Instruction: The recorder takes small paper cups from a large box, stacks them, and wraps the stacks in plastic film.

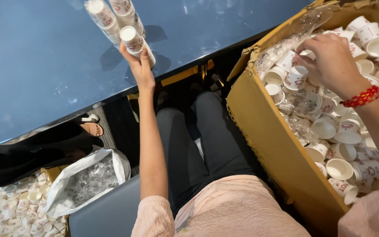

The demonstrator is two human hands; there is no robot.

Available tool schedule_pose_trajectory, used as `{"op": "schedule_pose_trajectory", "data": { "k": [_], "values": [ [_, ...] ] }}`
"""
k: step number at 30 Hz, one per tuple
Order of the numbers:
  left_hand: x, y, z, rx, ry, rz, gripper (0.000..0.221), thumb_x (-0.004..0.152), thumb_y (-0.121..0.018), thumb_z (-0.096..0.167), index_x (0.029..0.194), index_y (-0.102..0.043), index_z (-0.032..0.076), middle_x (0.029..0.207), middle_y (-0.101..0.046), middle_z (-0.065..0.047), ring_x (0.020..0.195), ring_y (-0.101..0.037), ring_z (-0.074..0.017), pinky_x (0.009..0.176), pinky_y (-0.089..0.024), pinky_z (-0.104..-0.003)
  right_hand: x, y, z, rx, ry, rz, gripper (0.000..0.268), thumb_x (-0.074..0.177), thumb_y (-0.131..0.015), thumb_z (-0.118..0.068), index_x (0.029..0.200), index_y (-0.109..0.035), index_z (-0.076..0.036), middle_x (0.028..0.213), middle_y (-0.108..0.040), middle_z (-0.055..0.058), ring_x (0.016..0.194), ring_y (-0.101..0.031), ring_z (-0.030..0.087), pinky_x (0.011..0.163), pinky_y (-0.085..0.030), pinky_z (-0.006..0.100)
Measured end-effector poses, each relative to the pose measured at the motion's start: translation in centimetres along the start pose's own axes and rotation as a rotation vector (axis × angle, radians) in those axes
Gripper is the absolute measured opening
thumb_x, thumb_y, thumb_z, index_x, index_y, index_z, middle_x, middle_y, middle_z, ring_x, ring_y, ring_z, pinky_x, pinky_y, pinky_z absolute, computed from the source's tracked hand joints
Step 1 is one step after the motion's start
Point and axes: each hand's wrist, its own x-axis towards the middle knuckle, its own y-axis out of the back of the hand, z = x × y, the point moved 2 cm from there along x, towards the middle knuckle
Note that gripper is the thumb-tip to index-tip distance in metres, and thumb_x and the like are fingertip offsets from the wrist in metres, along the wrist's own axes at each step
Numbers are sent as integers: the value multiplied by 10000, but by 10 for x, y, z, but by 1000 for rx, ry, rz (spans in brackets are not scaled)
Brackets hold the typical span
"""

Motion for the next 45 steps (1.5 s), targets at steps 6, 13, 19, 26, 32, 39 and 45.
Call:
{"op": "schedule_pose_trajectory", "data": {
  "k": [6,13,19,26,32,39,45],
  "values": [
    [0,0,-3,-7,16,-19,573,1156,-553,327,1604,-236,164,1563,-443,-155,1467,-464,-305,1272,-335,-464,-4,24,-32,188,135,22,315,988,-728,-231,1241,-675,-52,1094,-664,147,979,-627,317,909,-493,453],
    [-1,0,-3,41,-5,-28,575,1162,-532,381,1612,-230,191,1593,-435,-166,1496,-451,-315,1281,-345,-491,-2,-12,-62,-321,381,-81,446,887,-680,-74,1321,-656,-175,1138,-665,33,1214,-581,247,1091,-438,381],
    [-2,-2,-3,41,50,-26,597,1143,-515,410,1611,-198,220,1574,-488,-186,1482,-488,-350,1246,-379,-523,2,22,-58,-98,364,-3,504,768,-718,-62,1266,-645,-81,1174,-690,56,1265,-599,267,1108,-451,428],
    [-4,-5,-3,91,82,-18,633,1116,-503,505,1611,-204,246,1569,-499,-178,1469,-511,-361,1225,-401,-524,24,74,-69,47,282,137,577,810,-835,-179,1306,-611,15,1151,-687,207,1050,-697,353,914,-563,435],
    [-4,-6,8,114,83,-18,661,1097,-493,565,1609,-207,260,1531,-537,-168,1435,-553,-363,1200,-439,-522,83,122,-183,237,435,168,477,922,-763,-102,1331,-563,41,1147,-661,236,1020,-695,389,841,-559,443],
    [-5,-4,28,131,109,-28,621,1102,-502,476,1607,-233,235,1509,-560,-170,1395,-582,-334,1150,-474,-474,184,57,-263,260,785,243,368,1031,-747,-135,1350,-622,0,1166,-640,159,1039,-639,342,871,-529,433],
    [-2,-4,46,22,161,-60,601,1089,-559,248,1590,-229,217,1424,-605,-154,1237,-689,-294,1009,-565,-417,222,32,-304,148,897,256,462,774,-791,-30,1227,-706,-56,1124,-665,109,1049,-624,323,890,-547,407]
  ]
}}
